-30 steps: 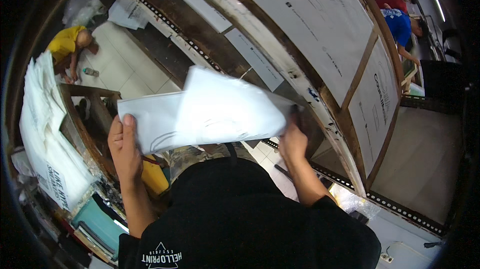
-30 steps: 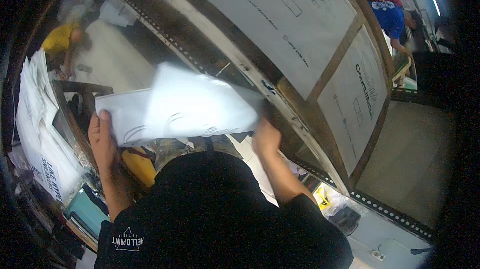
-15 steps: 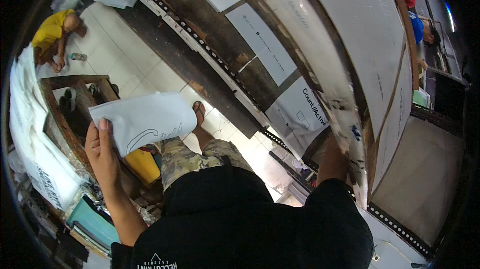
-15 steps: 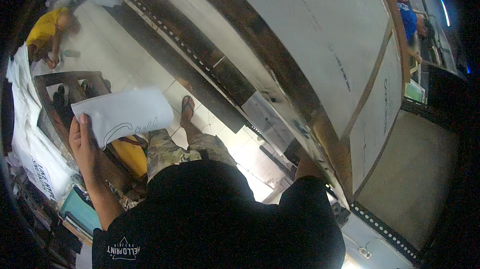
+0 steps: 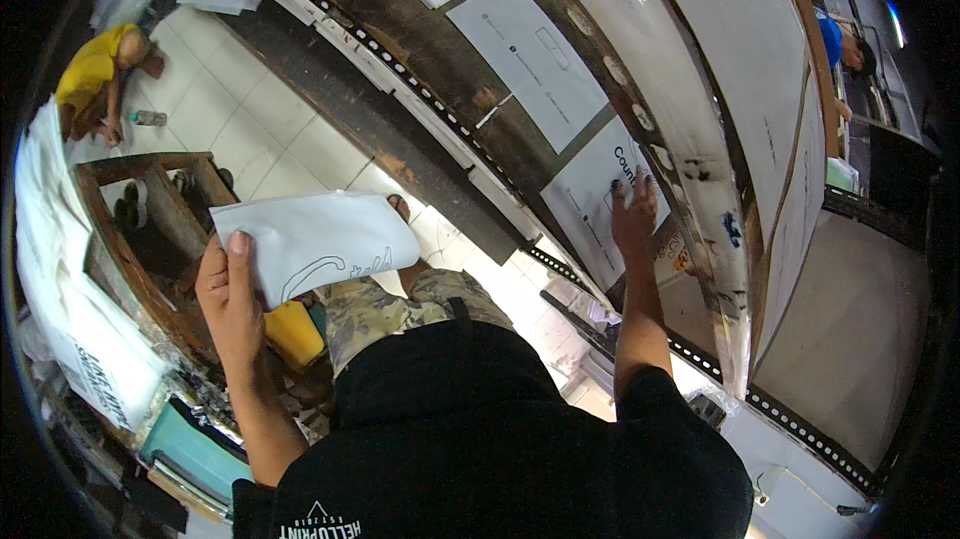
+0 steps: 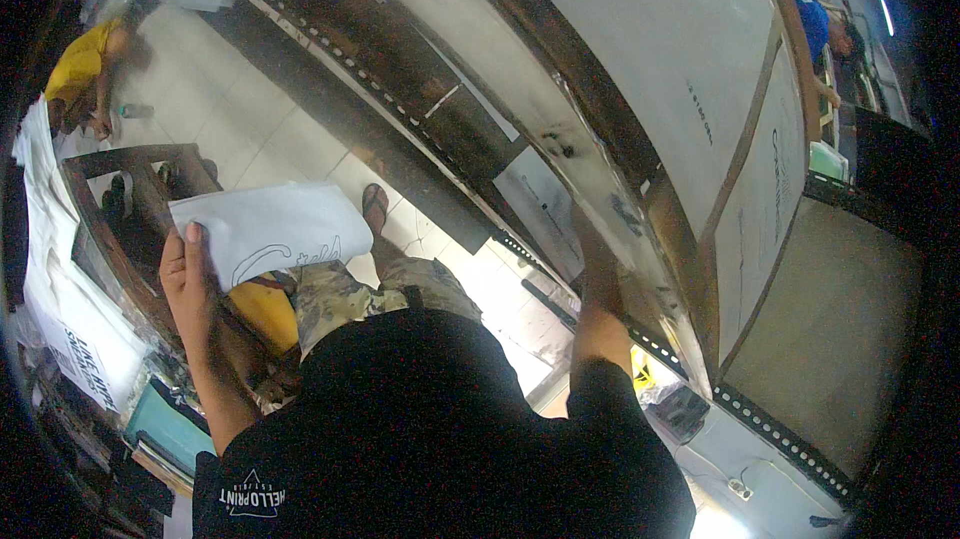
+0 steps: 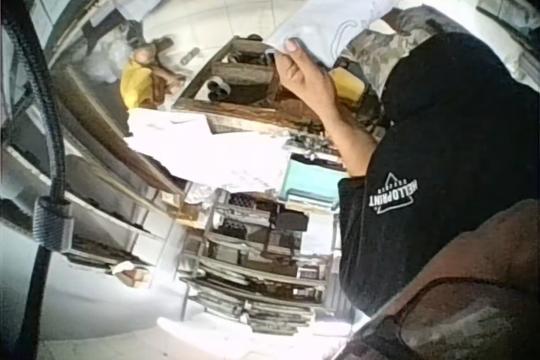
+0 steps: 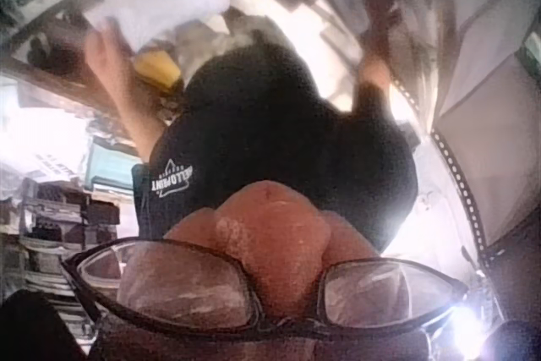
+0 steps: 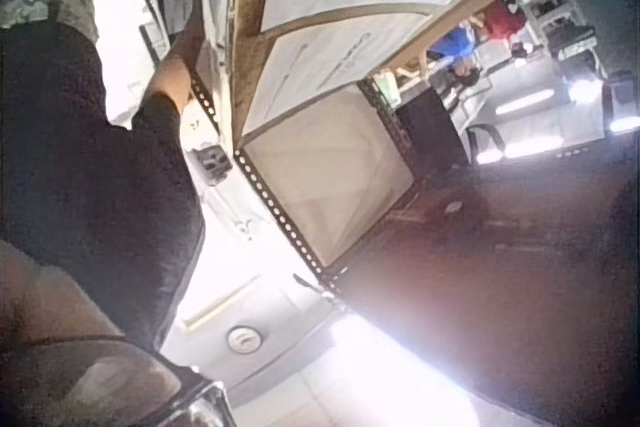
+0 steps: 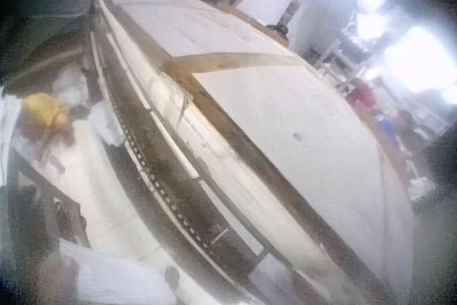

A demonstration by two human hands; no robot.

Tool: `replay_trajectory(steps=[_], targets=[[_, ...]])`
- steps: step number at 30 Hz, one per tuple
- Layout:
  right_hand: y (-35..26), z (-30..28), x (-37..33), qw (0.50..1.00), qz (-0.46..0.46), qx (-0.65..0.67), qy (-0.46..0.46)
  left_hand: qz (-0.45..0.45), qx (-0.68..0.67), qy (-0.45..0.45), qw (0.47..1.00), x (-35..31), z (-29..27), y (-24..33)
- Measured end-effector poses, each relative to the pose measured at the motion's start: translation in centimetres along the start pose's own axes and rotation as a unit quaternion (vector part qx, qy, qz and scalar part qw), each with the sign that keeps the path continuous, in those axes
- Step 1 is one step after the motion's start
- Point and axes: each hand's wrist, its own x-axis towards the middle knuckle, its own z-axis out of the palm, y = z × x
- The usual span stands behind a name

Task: The person gathers several plastic bags from a shelf, counts them while transferring them to a wooden workbench, and then folds one bag into a smaller rectangle.

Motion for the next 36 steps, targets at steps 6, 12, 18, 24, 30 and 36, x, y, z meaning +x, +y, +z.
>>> replay_trajectory(steps=[6, 12, 18, 24, 30, 36], targets=[[-1.1, 1.8, 3.3, 0.999, 0.003, -0.038, -0.038, 0.0, -0.013, -0.026, 1.0, -1.2, -0.1, -0.5], [-0.2, 2.0, 8.0, 0.992, 0.062, -0.046, -0.097, -0.028, -0.034, -0.025, 0.999, -2.1, 0.6, -0.4], [1.1, 0.8, 8.2, 0.993, 0.086, -0.026, -0.077, 0.011, 0.004, -0.066, 0.998, -2.8, 0.2, 0.4], [8.0, -5.4, 2.8, 0.988, 0.149, 0.027, -0.039, 0.05, 0.044, -0.126, 0.99, -2.5, 0.0, 1.3], [11.0, -6.3, -4.0, 0.981, 0.183, 0.045, -0.044, 0.072, 0.031, -0.149, 0.986, -3.1, 1.8, 3.3], [6.6, -2.7, -8.3, 0.986, 0.148, 0.053, -0.064, 0.092, 0.041, -0.201, 0.974, -3.8, 3.7, 5.1]])
